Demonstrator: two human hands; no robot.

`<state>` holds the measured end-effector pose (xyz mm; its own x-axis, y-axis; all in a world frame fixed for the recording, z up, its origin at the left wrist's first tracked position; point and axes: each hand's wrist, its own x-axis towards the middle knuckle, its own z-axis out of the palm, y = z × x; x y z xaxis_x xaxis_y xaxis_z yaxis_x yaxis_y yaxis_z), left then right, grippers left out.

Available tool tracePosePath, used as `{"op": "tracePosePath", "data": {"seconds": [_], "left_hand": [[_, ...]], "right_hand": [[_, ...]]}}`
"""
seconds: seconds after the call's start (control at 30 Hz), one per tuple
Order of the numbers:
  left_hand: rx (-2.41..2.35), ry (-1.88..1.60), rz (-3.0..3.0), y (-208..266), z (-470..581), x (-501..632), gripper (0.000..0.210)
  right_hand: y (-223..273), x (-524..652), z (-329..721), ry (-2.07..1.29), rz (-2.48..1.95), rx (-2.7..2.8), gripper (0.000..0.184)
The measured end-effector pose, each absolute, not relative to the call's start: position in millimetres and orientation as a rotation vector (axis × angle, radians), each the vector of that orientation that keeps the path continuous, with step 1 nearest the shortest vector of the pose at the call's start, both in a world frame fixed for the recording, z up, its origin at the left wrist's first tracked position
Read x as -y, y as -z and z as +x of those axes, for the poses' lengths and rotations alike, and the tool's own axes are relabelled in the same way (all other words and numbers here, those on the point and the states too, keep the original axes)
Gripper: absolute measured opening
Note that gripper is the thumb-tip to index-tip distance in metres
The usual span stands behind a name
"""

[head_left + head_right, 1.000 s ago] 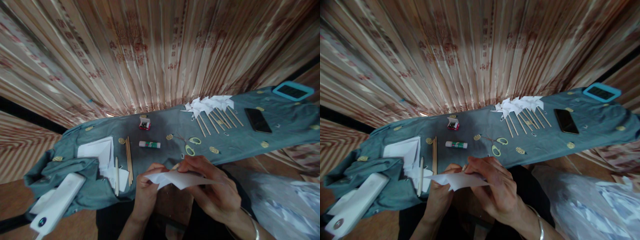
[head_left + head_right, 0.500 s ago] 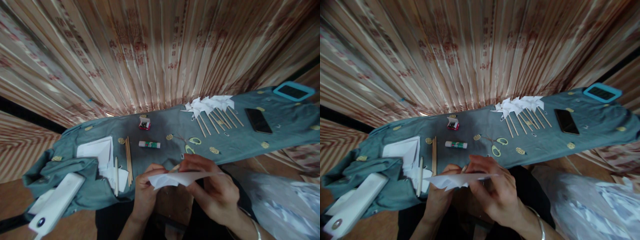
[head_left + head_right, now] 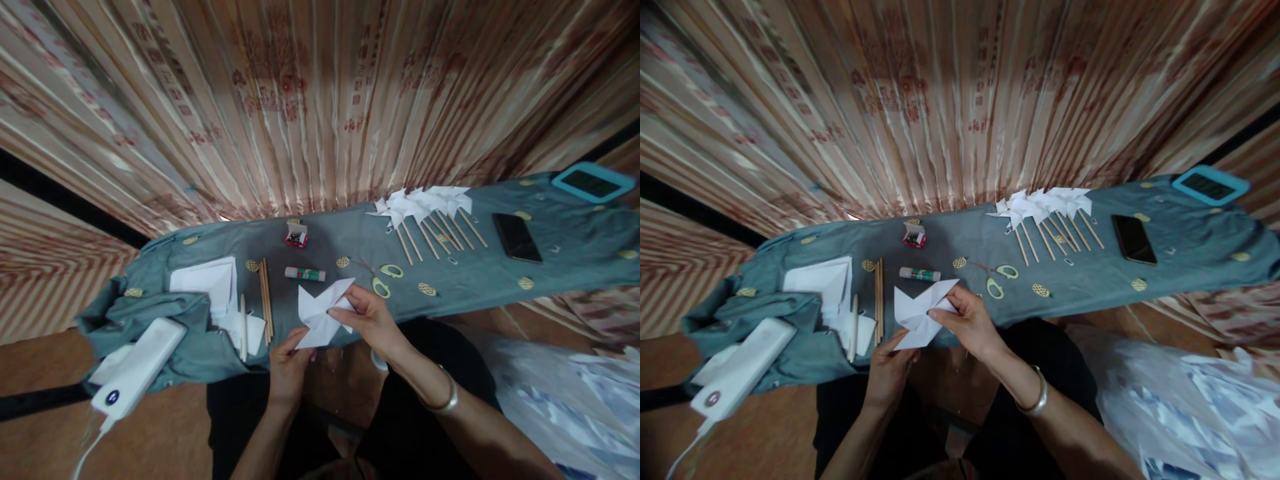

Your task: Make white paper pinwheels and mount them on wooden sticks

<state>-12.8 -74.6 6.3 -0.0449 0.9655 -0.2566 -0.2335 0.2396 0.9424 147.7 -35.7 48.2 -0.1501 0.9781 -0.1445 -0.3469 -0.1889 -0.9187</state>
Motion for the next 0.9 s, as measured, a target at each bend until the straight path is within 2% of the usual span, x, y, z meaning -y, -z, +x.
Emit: {"op": "tracePosePath", "data": {"seconds": [0.3,0.57,0.9], "left_hand": [[-1.294,-1.118,0.291,16,-16,107,0.028],[-1.191,-1.058,0.121,20,-10,111,0.038],[-1.142,-1.012,0.106,34,5,108,0.034]], "right_hand": [[-3,32,132,-1.766,-1.121,1.003,0.040],[7,8,142,-1.852,-1.255,1.303,0.036],[5,-22,160,-1.933,-1.321,1.576,0.027]]}}
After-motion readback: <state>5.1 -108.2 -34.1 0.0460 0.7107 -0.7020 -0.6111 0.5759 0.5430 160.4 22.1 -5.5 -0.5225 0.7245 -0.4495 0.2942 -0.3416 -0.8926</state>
